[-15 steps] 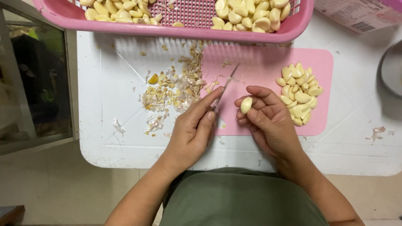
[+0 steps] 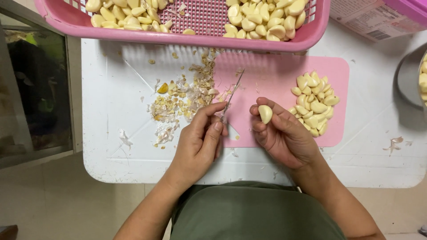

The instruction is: Trimming the ends of peeled garlic cloves with a knife on a cutting board.

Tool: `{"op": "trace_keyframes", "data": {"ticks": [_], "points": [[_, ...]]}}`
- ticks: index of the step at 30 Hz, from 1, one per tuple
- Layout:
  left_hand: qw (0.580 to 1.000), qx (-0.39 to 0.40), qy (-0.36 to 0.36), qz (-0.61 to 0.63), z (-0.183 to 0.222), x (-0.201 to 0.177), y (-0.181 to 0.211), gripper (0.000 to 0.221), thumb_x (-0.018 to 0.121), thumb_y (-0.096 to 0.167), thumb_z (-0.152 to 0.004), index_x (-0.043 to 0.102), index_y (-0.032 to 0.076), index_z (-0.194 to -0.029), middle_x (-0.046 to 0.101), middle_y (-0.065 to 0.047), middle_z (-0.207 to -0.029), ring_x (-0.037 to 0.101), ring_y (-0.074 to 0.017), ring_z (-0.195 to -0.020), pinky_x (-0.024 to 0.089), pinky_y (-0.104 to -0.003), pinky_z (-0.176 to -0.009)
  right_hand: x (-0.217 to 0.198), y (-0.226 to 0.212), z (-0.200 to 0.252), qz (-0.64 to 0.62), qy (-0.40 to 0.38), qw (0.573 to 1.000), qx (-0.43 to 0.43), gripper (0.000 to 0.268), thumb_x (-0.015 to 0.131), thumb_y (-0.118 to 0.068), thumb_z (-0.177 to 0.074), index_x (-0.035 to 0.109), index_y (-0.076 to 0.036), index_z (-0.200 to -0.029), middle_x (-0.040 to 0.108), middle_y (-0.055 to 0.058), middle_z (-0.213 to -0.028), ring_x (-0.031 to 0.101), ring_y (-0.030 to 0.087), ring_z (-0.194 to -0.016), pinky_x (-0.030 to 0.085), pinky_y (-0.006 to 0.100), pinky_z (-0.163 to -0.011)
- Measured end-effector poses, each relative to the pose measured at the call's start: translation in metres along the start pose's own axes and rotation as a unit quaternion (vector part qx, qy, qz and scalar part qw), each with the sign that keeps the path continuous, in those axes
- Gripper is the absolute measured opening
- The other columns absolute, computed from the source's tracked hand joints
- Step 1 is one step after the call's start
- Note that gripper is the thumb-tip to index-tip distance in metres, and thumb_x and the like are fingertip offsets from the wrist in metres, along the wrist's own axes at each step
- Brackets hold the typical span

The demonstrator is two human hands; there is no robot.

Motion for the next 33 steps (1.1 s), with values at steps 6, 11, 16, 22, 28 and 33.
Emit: {"op": "trace_keyframes", "data": {"ticks": [6, 11, 16, 22, 28, 33], "points": [[0.998, 0.021, 0.015, 0.053, 0.002, -0.009, -0.002, 0.036, 0.042, 0.007, -0.110, 0.052, 0.000, -0.144, 0.067, -0.013, -0.085, 0.060, -0.0143, -0.047, 0.054, -0.028, -0.043, 0.003, 0.001, -0.004, 0.007, -0.021, 1.000, 0.004, 0.047, 0.052, -0.004, -0.105, 0.047, 0.002, -0.151, 0.063, 0.026, -0.134, 0.067, 0.022, -0.104, 0.065, 0.032, -0.092], [0.999, 0.028, 0.004, 0.042, 0.003, -0.006, 0.002, 0.040, 0.042, 0.006, -0.109, 0.050, -0.002, -0.148, 0.066, -0.011, -0.083, 0.060, -0.0135, -0.048, 0.054, -0.028, -0.045, 0.003, 0.003, -0.007, 0.033, -0.010, 0.999, -0.001, 0.046, 0.053, -0.005, -0.105, 0.048, 0.002, -0.150, 0.064, 0.027, -0.133, 0.067, 0.021, -0.105, 0.064, 0.032, -0.093], [0.975, 0.126, -0.100, -0.153, 0.012, 0.022, 0.049, 0.049, 0.044, 0.020, -0.114, 0.037, 0.006, -0.160, 0.057, -0.019, -0.159, 0.065, -0.0348, -0.142, 0.052, -0.042, -0.120, 0.021, -0.005, -0.004, 0.087, 0.021, 0.995, -0.039, 0.049, 0.074, -0.003, -0.100, 0.057, 0.007, -0.145, 0.075, 0.022, -0.115, 0.077, 0.028, -0.104, 0.064, 0.034, -0.096], [0.964, 0.148, -0.111, -0.191, 0.020, 0.034, 0.043, 0.050, 0.046, 0.017, -0.115, 0.033, 0.008, -0.162, 0.067, -0.017, -0.131, 0.070, -0.0329, -0.113, 0.059, -0.040, -0.090, 0.022, -0.011, 0.002, 0.238, 0.089, 0.966, -0.041, 0.047, 0.077, -0.019, -0.096, 0.064, -0.002, -0.137, 0.072, 0.012, -0.127, 0.075, 0.018, -0.094, 0.065, 0.039, -0.083], [0.965, 0.170, -0.101, -0.173, 0.018, 0.033, 0.048, 0.045, 0.045, 0.013, -0.116, 0.037, 0.004, -0.159, 0.066, -0.018, -0.138, 0.069, -0.0308, -0.114, 0.059, -0.039, -0.101, 0.020, -0.013, 0.004, 0.256, 0.116, 0.959, -0.047, 0.048, 0.081, -0.015, -0.090, 0.067, 0.001, -0.133, 0.076, 0.014, -0.113, 0.075, 0.021, -0.097, 0.064, 0.035, -0.089], [0.963, 0.166, -0.109, -0.183, 0.018, 0.035, 0.048, 0.044, 0.046, 0.011, -0.115, 0.041, 0.006, -0.158, 0.067, -0.015, -0.124, 0.066, -0.0287, -0.103, 0.057, -0.038, -0.092, 0.021, -0.014, 0.005, 0.269, 0.113, 0.955, -0.049, 0.046, 0.080, -0.016, -0.091, 0.068, 0.002, -0.131, 0.076, 0.012, -0.114, 0.074, 0.020, -0.095, 0.065, 0.034, -0.086]]}}
Point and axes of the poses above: each hand's wrist, its own z-axis away from the middle knuckle, its own x-axis out of the palm, y = z × x, the point moved 10 cm from there along -z, towards the middle knuckle
